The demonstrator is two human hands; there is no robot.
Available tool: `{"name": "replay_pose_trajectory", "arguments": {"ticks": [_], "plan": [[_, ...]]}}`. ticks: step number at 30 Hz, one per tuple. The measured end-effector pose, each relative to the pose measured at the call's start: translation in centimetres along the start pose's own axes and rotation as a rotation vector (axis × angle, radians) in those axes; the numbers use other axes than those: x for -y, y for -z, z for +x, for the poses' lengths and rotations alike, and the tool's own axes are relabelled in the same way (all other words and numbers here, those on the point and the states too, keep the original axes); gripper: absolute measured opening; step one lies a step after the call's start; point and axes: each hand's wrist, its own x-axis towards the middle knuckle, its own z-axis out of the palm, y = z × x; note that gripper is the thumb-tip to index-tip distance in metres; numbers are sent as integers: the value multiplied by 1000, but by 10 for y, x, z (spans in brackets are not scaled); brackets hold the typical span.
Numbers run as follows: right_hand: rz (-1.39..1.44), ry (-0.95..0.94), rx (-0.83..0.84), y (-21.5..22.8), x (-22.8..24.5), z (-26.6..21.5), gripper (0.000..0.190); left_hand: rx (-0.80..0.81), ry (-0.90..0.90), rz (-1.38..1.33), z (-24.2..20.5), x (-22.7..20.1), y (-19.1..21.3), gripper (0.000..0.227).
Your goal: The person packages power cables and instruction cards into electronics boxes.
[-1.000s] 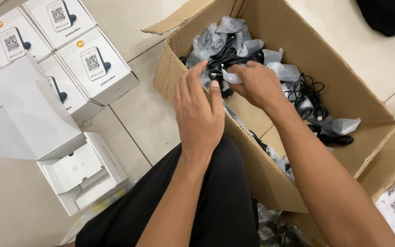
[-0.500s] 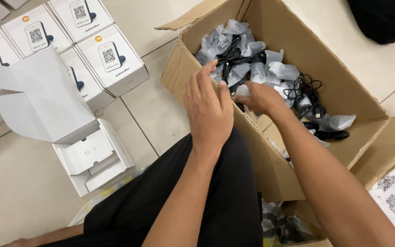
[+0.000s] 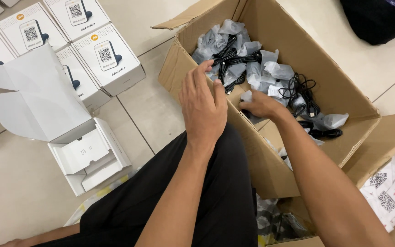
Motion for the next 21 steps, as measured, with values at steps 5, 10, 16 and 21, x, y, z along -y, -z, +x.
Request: {"name": "replay_pose_trajectory", "arguments": {"ticks": [5,10,16,21], "plan": [[197,283,-194,31,17,-31,26,-59,8,-19,-4,-2,2,37],[514,205,-221,58,144,-116,27,-133,26,-201,-10,-9,11,35],[683,448,-65,21,216,-145,35,-119,353,-784,-41,2,69,45],[451,776,133,-47,280,-158,38,216,502,-928,-61,31,184,60]]}}
